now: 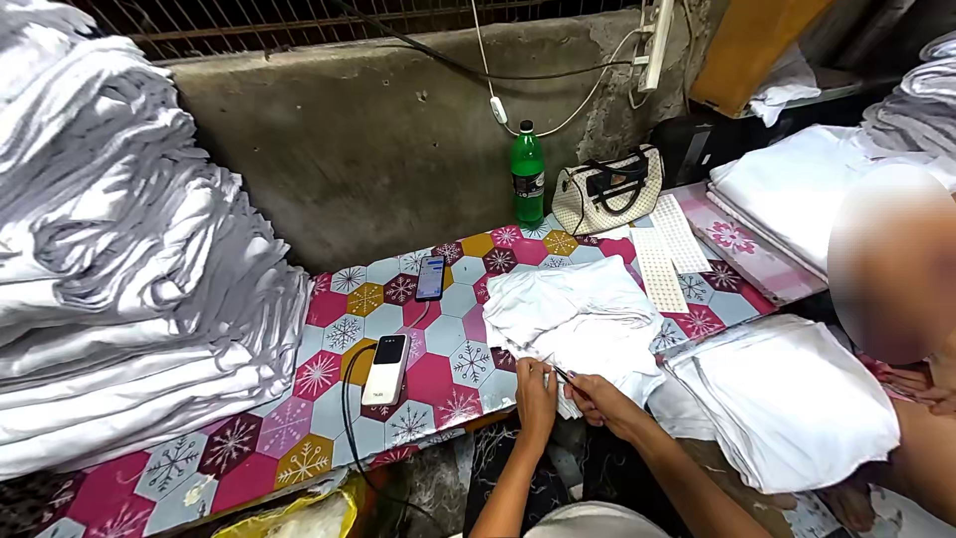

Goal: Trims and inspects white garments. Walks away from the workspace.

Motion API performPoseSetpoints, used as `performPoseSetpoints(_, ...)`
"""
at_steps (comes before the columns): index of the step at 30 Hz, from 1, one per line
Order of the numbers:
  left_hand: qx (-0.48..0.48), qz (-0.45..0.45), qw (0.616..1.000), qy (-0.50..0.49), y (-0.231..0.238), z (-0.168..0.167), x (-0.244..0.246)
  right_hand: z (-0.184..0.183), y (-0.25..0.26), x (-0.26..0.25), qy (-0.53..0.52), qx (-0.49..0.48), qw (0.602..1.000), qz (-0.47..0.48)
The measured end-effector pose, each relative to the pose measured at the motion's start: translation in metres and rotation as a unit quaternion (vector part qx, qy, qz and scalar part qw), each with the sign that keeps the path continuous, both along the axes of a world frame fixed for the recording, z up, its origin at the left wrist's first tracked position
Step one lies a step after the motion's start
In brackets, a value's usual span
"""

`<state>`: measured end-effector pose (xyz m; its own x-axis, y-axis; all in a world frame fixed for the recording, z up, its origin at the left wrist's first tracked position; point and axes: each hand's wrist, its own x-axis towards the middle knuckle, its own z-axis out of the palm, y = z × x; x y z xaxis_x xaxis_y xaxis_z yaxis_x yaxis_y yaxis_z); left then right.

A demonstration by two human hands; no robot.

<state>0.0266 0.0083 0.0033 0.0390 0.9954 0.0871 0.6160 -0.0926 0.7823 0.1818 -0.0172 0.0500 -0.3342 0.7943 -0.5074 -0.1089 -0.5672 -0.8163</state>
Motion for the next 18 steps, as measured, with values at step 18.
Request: performPoseSetpoints(18, -0.181, -0.233, 0.953, 0.069, 0.007, 0.042, -0.068, -0.011, 0.031, -0.001, -0.52, 0.54, 0.659, 0.047)
